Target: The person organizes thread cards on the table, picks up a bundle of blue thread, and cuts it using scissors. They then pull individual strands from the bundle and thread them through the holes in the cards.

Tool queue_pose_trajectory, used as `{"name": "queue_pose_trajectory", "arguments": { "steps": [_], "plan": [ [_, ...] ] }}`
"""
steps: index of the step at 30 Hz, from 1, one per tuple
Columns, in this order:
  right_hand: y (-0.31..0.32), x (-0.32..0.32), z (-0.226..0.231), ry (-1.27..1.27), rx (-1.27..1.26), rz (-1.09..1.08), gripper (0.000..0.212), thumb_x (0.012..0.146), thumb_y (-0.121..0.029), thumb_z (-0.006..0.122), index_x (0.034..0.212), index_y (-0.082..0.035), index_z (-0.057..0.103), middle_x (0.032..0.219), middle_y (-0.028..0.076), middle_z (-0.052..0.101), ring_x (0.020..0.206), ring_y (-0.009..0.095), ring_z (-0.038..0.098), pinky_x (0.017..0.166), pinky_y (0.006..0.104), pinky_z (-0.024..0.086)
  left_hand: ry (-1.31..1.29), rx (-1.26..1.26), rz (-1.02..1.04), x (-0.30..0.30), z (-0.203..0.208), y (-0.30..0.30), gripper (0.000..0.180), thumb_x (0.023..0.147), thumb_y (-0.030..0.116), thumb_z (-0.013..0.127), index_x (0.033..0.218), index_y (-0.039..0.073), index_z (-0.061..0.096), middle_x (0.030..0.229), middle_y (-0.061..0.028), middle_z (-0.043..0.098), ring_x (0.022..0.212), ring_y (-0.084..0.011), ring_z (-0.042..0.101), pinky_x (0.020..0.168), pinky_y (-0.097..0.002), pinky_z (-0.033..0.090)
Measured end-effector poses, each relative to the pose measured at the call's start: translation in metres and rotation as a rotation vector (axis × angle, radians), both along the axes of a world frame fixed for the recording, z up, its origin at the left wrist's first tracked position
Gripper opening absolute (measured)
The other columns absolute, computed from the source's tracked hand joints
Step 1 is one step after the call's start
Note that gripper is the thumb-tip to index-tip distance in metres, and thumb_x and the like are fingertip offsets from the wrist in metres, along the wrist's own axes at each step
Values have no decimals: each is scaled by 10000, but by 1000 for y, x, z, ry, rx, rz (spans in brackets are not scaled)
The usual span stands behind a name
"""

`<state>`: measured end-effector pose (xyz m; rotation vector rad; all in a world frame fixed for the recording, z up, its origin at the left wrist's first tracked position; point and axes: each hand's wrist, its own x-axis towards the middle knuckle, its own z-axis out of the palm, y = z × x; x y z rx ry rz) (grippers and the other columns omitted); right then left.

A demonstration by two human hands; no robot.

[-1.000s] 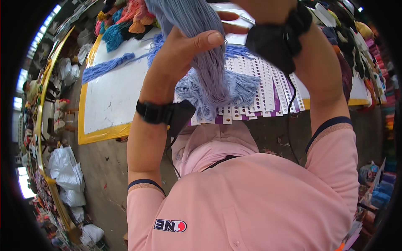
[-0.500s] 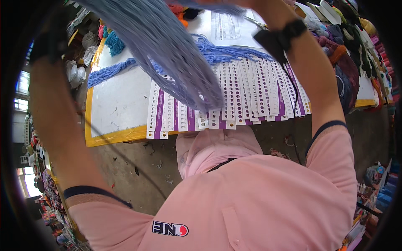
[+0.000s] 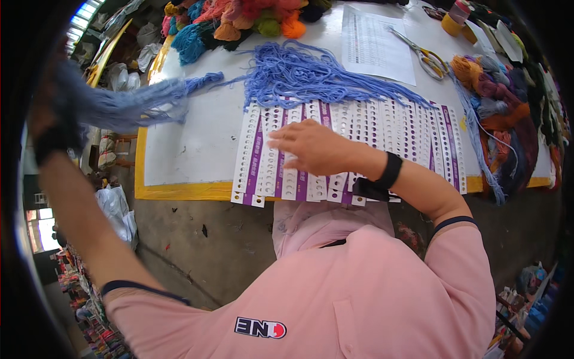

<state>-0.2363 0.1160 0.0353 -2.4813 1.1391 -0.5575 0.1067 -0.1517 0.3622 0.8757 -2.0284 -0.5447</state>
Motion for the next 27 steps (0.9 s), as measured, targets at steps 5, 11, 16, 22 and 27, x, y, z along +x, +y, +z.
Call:
{"name": "queue_pose_trajectory", "arguments": {
  "steps": [5, 11, 16, 22, 27],
  "plan": [
    [2, 1, -42, 218, -127, 47, 589, 912, -356, 574, 1407, -71, 428, 1523, 128, 320, 1424, 249, 262, 1153, 479, 185, 112, 877, 46, -25, -265, 70, 281, 787, 332, 698, 898, 74, 673, 810, -23, 613, 698, -118, 562, 583, -261, 433],
    [-14, 12, -18, 159, -16, 18, 563, 912, -340, 574, 1390, -69, 450, 1504, 125, 353, 1415, 253, 283, 1145, 453, 206, -294, 724, 204, -82, -358, 102, 191, 752, 162, 735, 779, -22, 689, 730, -47, 654, 609, -130, 610, 496, -259, 441],
    [-25, 18, -50, 106, -195, -22, 562, 937, -364, 531, 1404, -67, 434, 1498, 110, 365, 1418, 254, 273, 1139, 435, 215, -373, 727, 279, -106, -380, 102, 191, 765, 124, 716, 729, -58, 672, 655, -80, 638, 541, -133, 584, 476, -264, 436],
    [-9, 11, -35, 218, -49, -3, 585, 908, -340, 585, 1408, -77, 431, 1523, 105, 321, 1427, 239, 250, 1166, 449, 166, 265, 967, 238, -105, -380, 116, 188, 799, 105, 690, 690, -44, 653, 607, -63, 599, 486, -132, 543, 445, -273, 398],
    [-59, 22, -29, -341, -18, -432, 190, 825, -151, 680, 932, -43, 566, 821, 125, 585, 739, 313, 615, 676, 411, 479, 13, 804, 318, -113, -374, 120, 259, 758, 125, 690, 606, -77, 636, 522, -83, 585, 435, -155, 554, 450, -295, 434]
  ]
}}
